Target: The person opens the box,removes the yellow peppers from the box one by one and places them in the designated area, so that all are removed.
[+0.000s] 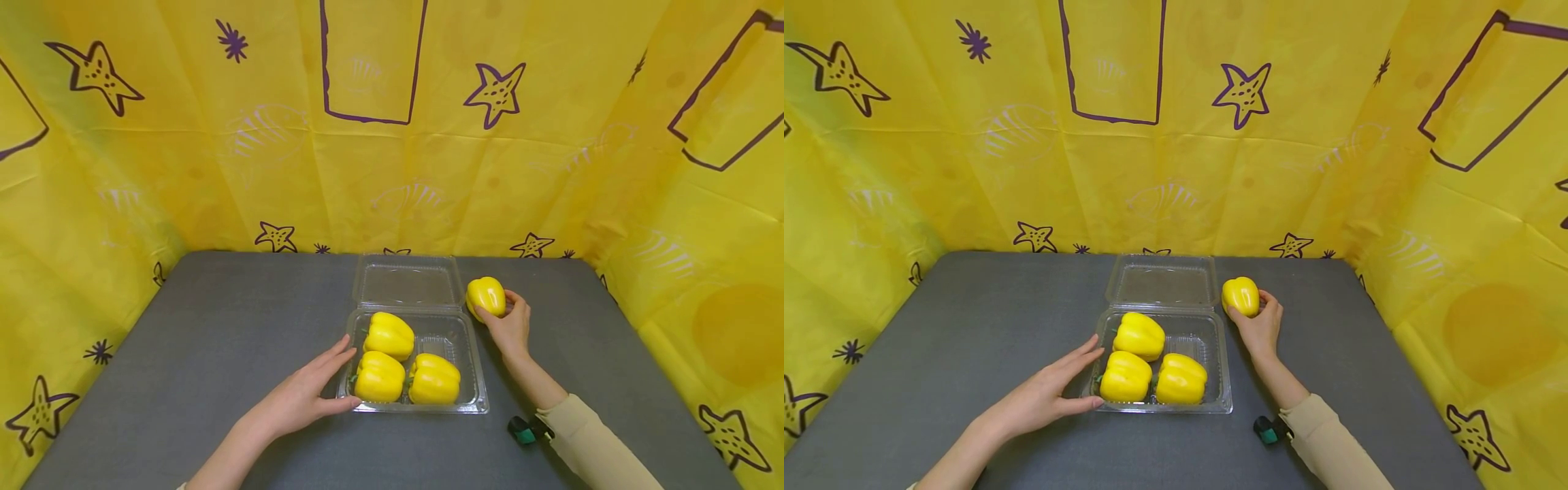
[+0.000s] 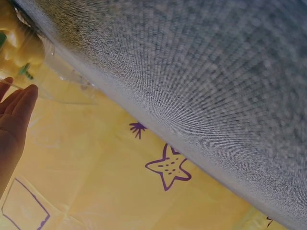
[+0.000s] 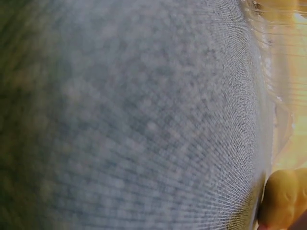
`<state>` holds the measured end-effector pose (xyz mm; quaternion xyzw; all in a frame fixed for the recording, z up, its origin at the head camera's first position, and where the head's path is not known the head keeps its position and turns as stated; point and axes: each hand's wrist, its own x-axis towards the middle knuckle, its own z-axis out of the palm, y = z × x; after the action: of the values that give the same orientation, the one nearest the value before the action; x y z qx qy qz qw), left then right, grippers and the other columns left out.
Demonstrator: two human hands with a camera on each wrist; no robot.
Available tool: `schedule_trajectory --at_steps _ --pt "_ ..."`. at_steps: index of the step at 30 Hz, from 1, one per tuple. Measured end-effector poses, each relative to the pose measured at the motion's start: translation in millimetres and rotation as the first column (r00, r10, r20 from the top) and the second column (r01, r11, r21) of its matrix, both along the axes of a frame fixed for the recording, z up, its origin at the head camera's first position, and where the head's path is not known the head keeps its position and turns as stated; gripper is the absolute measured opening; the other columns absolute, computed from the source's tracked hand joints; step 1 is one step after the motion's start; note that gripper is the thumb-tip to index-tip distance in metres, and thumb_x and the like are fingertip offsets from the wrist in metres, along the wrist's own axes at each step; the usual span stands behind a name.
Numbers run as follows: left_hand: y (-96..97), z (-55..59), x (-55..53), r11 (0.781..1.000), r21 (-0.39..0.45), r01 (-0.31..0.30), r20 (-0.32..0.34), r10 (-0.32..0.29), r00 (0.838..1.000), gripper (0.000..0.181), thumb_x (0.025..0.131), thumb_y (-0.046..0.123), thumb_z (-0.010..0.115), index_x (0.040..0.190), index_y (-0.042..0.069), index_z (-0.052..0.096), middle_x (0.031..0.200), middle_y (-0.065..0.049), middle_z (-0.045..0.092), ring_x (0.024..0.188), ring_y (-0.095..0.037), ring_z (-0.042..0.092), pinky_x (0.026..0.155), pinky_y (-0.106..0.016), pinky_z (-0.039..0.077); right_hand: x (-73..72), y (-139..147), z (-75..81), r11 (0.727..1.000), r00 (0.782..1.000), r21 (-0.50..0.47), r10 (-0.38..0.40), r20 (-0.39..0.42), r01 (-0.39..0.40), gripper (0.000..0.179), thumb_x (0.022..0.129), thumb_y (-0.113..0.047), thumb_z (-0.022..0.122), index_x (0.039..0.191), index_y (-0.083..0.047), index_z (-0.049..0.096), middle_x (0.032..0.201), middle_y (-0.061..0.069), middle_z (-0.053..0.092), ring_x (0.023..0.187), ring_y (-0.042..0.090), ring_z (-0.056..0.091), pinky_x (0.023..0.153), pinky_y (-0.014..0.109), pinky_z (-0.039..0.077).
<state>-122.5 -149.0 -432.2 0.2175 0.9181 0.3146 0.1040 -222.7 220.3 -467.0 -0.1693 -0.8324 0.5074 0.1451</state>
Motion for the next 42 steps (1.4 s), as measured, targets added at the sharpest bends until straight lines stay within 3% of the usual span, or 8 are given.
schedule_trajectory --at_steps 17,24,32,42 --pt "0.3 -0.8 -0.6 1.000 -0.003 0.002 -0.003 -0.002 1.000 0.089 0.080 0.066 0.066 0.150 0.017 0.040 0.160 0.000 0.023 0.140 -0.028 0.035 0.105 -0.056 0.037 3.1 2 0.9 1.000 1.000 -0.005 0.006 0.017 -0.006 0.075 0.079 -0.026 0.080 0.136 0.001 0.040 0.131 0.021 0.039 0.109 0.033 0.047 0.087 0.035 0.039" --pt "0.6 -1.6 -0.6 1.000 0.001 -0.001 0.001 0.001 1.000 0.089 0.080 0.066 0.065 0.150 0.017 0.040 0.160 0.001 0.023 0.140 -0.028 0.035 0.105 -0.056 0.036 4.8 3 3.5 0.999 1.000 -0.045 0.000 0.019 0.001 0.074 0.079 -0.024 0.080 0.137 -0.001 0.040 0.133 0.020 0.039 0.114 0.033 0.046 0.093 0.038 0.039" --pt "0.4 -1.3 -0.9 1.000 0.001 0.001 0.001 -0.001 1.000 0.089 0.080 0.067 0.065 0.150 0.018 0.040 0.160 0.001 0.023 0.141 -0.028 0.034 0.106 -0.056 0.036 12.5 3 13.0 0.997 0.999 -0.073 -0.024 -0.047 0.021 0.072 0.080 -0.019 0.080 0.138 -0.002 0.042 0.134 0.018 0.042 0.118 0.034 0.043 0.093 0.039 0.037" --pt "0.4 0.0 -0.1 1.000 -0.002 0.000 0.002 0.000 1.000 0.088 0.081 0.065 0.066 0.150 0.018 0.040 0.160 0.001 0.022 0.141 -0.028 0.034 0.105 -0.056 0.036 23.4 2 23.2 0.987 0.993 -0.162 -0.005 -0.121 -0.015 0.070 0.081 -0.017 0.080 0.139 -0.004 0.042 0.135 0.014 0.042 0.115 0.028 0.039 0.088 0.028 0.041"
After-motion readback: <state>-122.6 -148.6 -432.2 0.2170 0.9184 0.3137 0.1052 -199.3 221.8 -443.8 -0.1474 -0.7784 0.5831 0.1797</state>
